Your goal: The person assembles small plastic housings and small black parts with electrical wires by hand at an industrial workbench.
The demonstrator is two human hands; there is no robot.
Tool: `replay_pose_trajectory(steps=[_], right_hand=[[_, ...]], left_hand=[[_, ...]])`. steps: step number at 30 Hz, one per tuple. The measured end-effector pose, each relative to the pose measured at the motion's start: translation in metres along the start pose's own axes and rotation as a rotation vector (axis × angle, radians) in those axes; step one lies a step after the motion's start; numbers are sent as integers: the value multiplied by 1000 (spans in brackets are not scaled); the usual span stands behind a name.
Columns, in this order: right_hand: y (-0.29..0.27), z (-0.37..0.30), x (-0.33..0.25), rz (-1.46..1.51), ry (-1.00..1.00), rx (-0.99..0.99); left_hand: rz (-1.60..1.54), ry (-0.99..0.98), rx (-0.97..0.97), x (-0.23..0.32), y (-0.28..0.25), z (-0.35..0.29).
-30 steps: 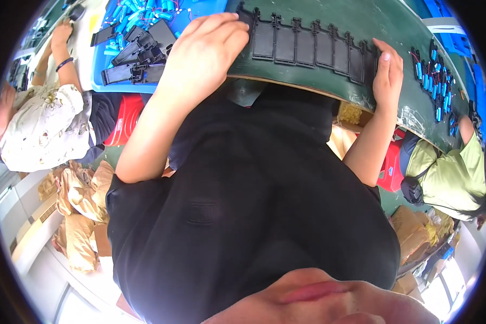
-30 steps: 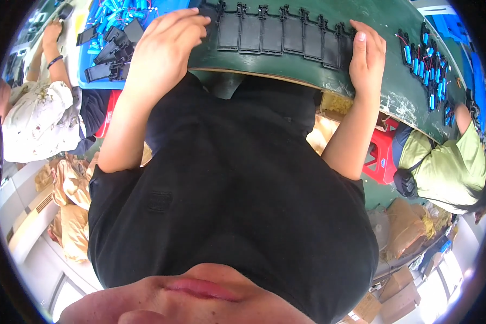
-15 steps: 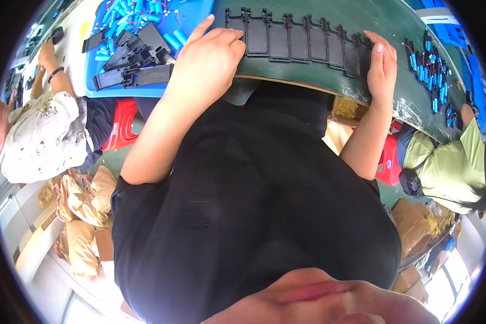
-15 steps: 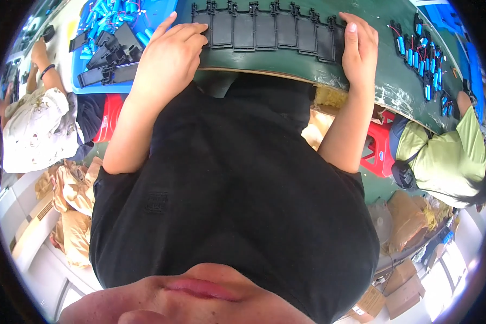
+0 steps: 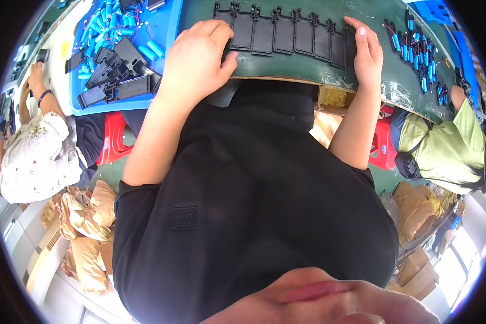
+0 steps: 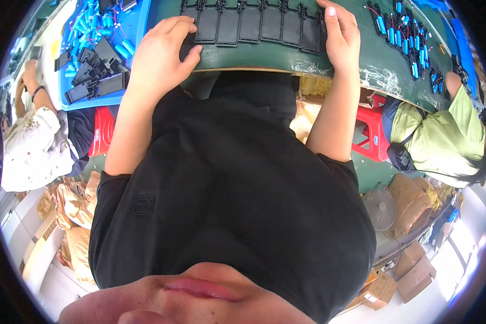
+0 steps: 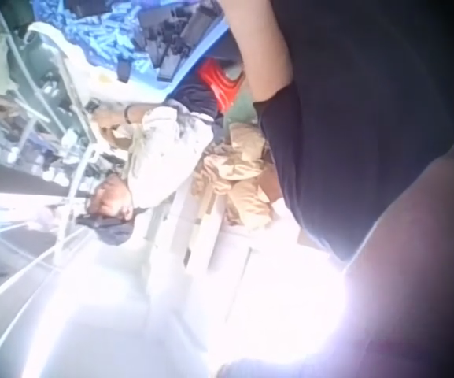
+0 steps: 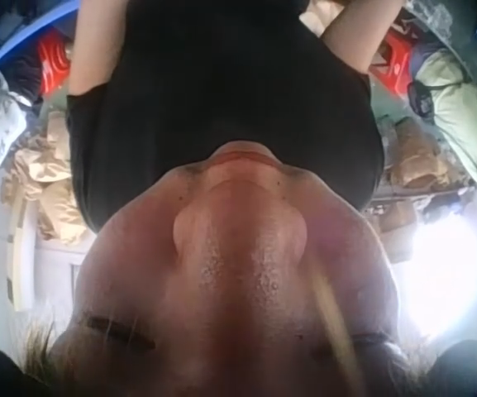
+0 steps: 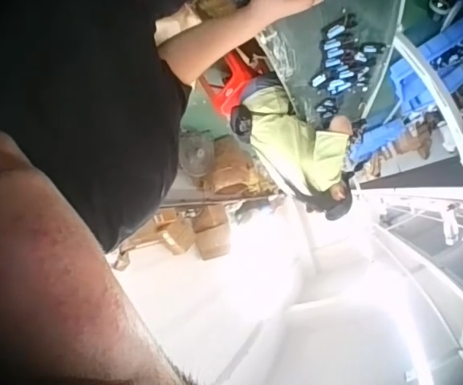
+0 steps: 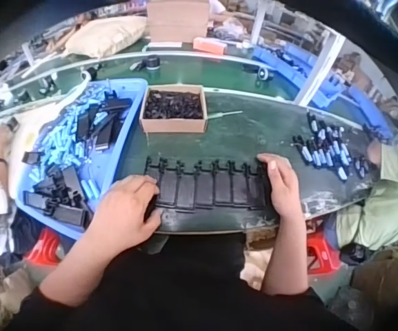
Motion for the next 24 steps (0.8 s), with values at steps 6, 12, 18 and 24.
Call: replay_pose_trajectory(steps=[6,12,18,24], right_hand=[[0,-4,-3,82,53,-131],[1,-22,-45,-237,-388,-301],[3,-24,-61,-288,-417,-279],[2,-24,-58,-251,-375,-228]], left_hand=[[-10,36,40,-2,0,-3],[-26,5,-18,-2,-7,-3],[-44,4,-2,-5,-2,-4],[-315,50,271,-3,-47,-9]])
Point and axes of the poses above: each hand's wrist, its own z-axis towards the middle knuckle, its own y-axis out of the palm, x = y × z, the point moved 8 cm from there along z, towards the middle knuckle, and after that the axes turned 11 degrees about x, right-handed, at the moved point
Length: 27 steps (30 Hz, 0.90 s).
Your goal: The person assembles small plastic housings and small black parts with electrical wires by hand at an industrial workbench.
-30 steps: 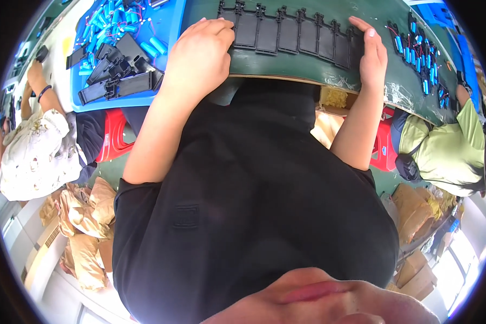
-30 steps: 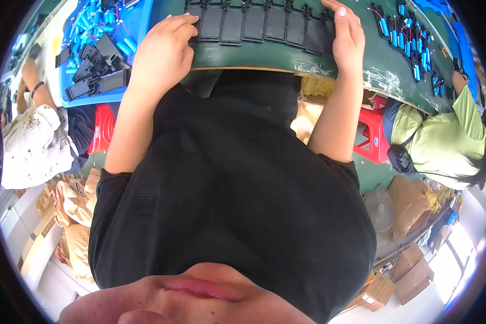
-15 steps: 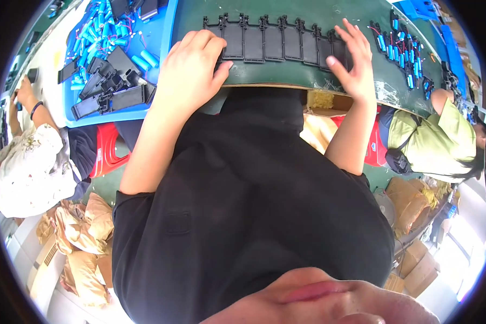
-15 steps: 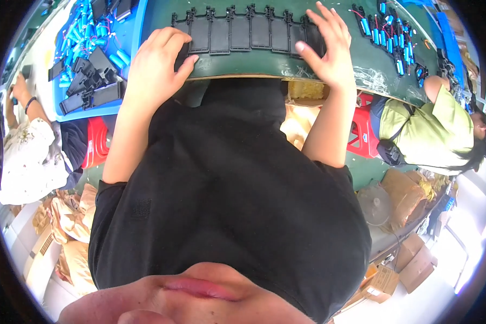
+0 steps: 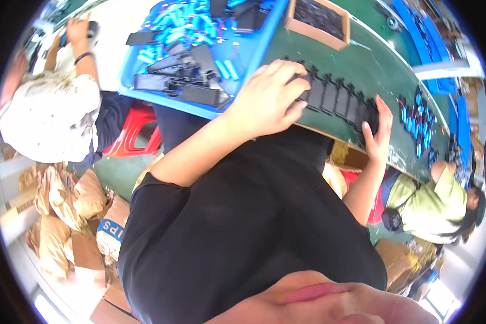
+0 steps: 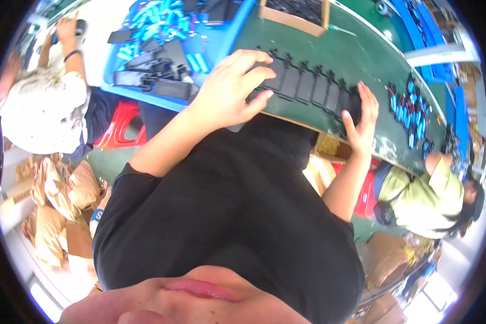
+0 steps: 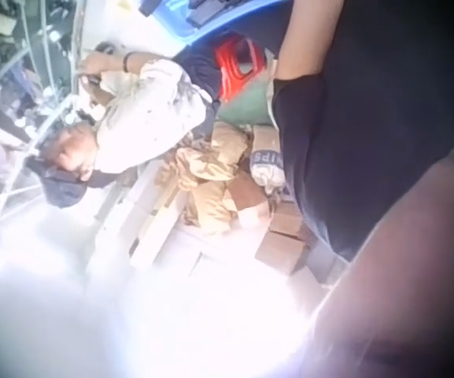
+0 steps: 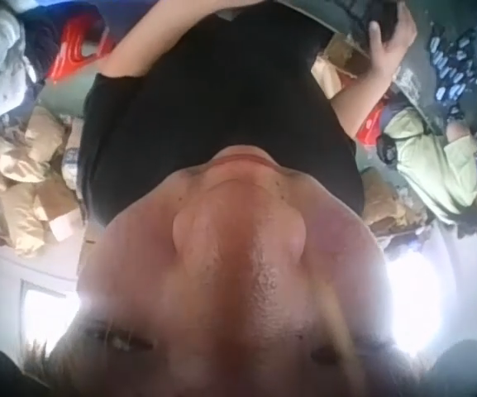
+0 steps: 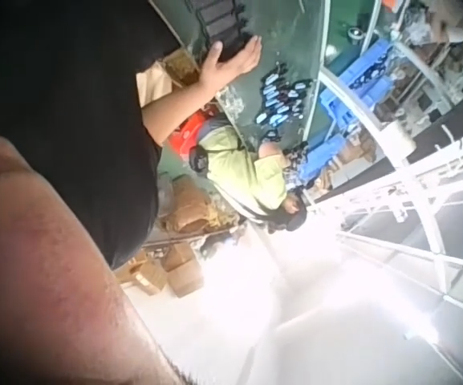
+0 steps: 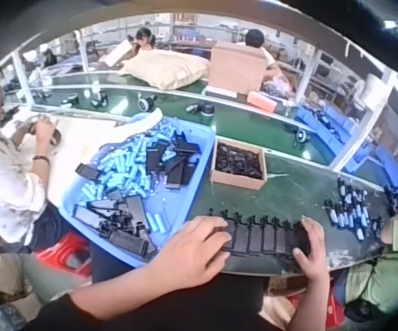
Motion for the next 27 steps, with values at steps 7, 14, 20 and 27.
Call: replay_pose_trajectory(steps=[7,14,20,27], right_hand=[[-3,-11,24,-61,47,119],[1,-7,18,-140,25,162],[0,-10,28,-128,74,173],[-23,-18,23,-98,97,321]], left_hand=[[242,-175,102,-74,-120,41],[1167,-773,54,-305,-275,32],[1132,-881,96,-350,-313,-1],[733,-5,757,-91,-267,76]])
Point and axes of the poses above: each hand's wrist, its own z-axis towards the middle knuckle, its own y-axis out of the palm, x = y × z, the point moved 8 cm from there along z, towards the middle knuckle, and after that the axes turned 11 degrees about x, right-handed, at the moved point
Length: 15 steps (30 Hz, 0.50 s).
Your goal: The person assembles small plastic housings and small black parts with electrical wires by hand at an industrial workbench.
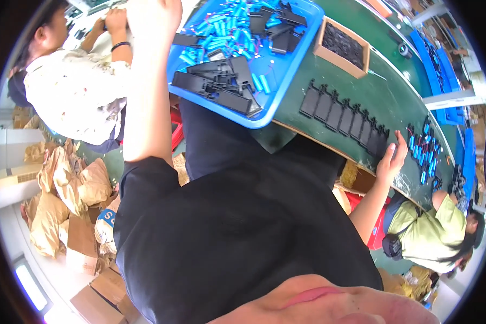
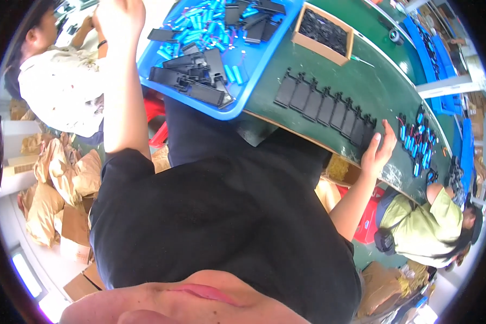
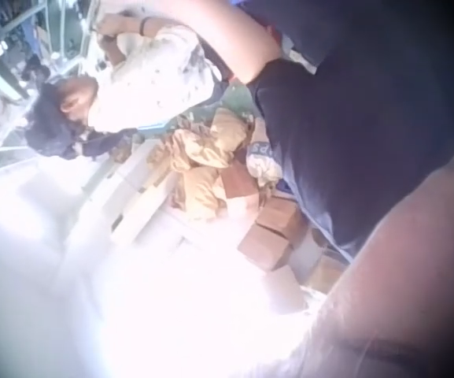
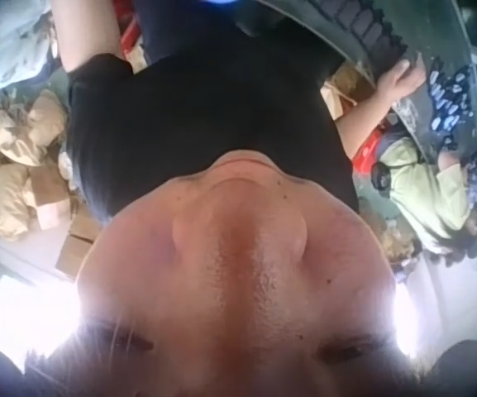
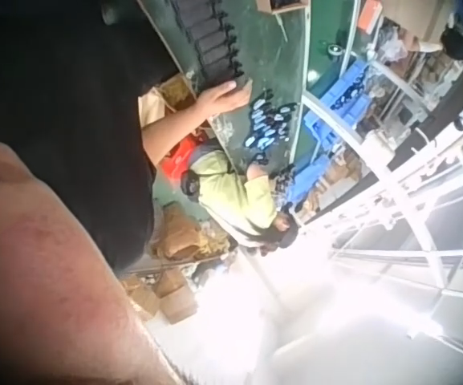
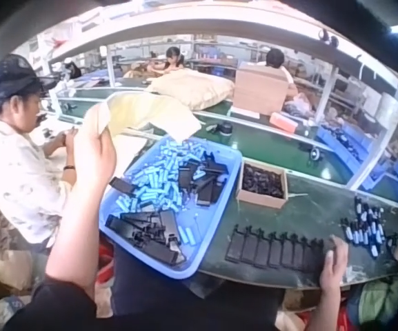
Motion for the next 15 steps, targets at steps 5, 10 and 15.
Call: replay_pose_trajectory(steps=[5,10,15], right_hand=[[-2,-11,-17,399,387,270],[43,-3,-139,1115,396,-220],[74,-14,-206,1564,613,-600]], left_hand=[[-46,212,22,144,-45,-17],[-307,195,-64,183,-51,-74],[-479,438,-43,217,-69,-123]])
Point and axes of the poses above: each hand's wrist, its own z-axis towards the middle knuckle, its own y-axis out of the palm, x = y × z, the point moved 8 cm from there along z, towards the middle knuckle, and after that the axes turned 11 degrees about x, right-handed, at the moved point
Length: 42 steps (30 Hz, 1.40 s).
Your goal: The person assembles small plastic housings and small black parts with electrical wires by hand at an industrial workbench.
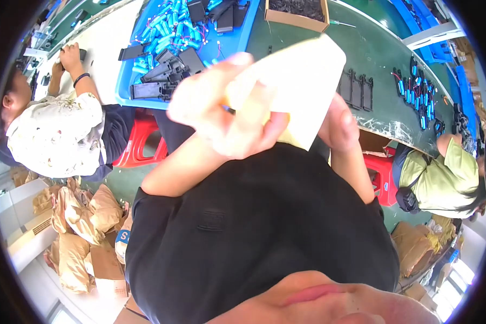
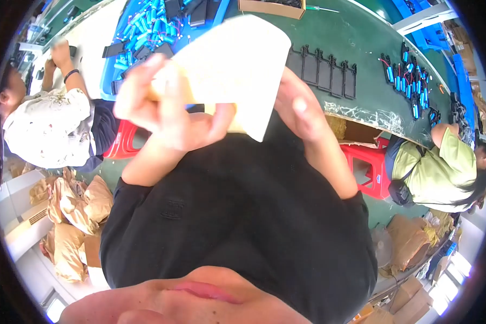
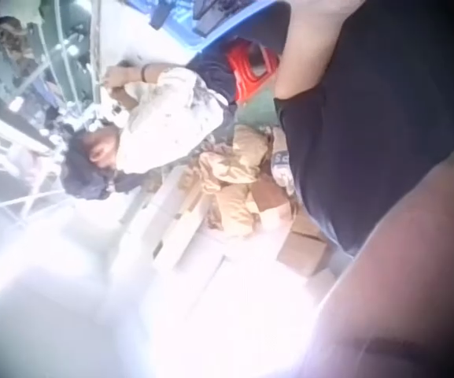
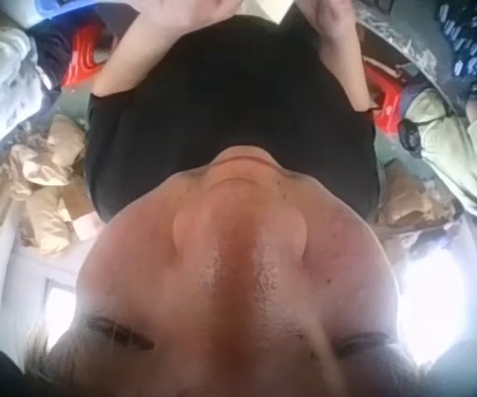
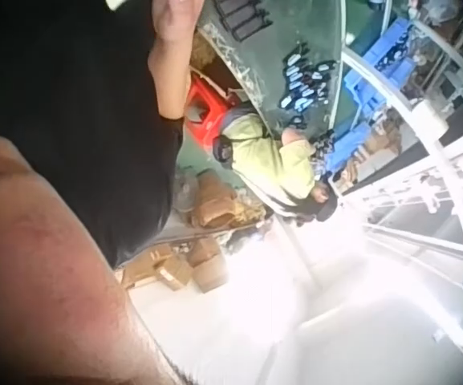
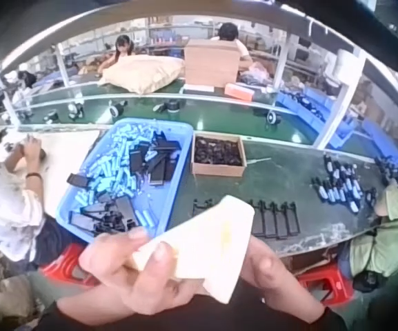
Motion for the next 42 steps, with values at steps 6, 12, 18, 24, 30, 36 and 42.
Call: replay_pose_trajectory(steps=[6,12,18,24,30,36,42], right_hand=[[52,38,-22,208,73,-188],[45,36,37,620,359,-181],[19,6,62,74,526,86],[-12,-5,-6,-1059,-104,321],[20,-9,-27,-889,-376,55],[18,-8,-4,-919,-460,71],[15,-4,6,-801,-295,67]], left_hand=[[-351,-118,-177,23,-2,-6],[-565,-646,-226,-3,4,-18],[-584,-861,-433,-20,3,-28],[-421,-867,-715,-16,17,-47],[-427,-901,-875,0,38,-74],[-412,-1076,-846,1,43,-90],[-419,-1022,-899,10,48,-101]])
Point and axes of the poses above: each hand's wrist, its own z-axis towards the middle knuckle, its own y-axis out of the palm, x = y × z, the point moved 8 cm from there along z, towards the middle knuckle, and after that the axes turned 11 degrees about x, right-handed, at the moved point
